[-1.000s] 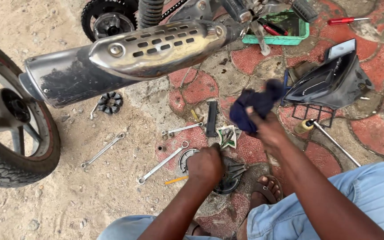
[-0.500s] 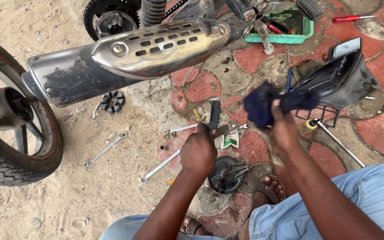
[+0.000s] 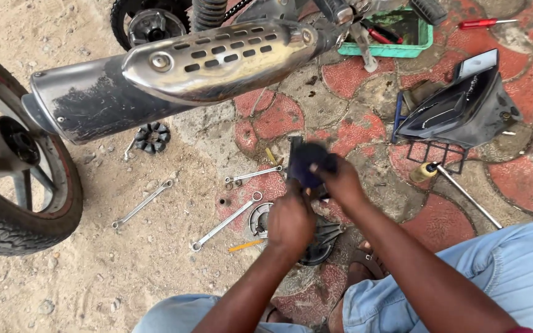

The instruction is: Cleaning and assembling motorcycle brake components.

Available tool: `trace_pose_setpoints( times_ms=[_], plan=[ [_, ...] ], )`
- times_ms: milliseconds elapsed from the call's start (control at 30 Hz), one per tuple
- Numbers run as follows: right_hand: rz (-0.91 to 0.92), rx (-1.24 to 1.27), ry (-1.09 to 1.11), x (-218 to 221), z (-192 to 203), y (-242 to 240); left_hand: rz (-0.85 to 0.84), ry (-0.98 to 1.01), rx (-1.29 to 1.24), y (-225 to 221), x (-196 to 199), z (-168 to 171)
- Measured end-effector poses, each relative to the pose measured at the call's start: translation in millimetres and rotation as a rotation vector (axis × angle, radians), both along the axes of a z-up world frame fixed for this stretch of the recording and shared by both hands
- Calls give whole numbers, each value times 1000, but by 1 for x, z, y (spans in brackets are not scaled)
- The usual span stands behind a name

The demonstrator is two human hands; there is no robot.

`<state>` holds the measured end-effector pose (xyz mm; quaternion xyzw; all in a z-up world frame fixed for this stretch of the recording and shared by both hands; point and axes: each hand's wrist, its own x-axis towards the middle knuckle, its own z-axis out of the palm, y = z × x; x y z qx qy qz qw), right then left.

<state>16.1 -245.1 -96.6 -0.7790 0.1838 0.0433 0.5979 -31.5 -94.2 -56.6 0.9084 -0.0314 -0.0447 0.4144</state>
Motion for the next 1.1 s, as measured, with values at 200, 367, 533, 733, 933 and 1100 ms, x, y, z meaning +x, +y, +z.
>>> trace_pose_setpoints(
  times_ms=[200, 367, 533, 733, 933, 1100],
  plan=[
    [113, 429, 63, -7, 21, -22, 26, -56, 61, 26, 21, -9],
    [332, 126, -211, -12, -25, -22, 48, -29, -50, 18, 12, 0],
    [199, -83, -358, -17, -8, 10, 78, 4, 44, 12, 7, 2],
    [-161, 177, -200, 14, -32, -7, 3, 94, 63, 11, 1, 30],
    [-174, 764, 162, -11, 66, -11, 127, -94, -234, 28, 17, 14],
    [62, 671, 1, -9, 8, -25, -6, -43, -85, 19, 13, 18]
  ],
)
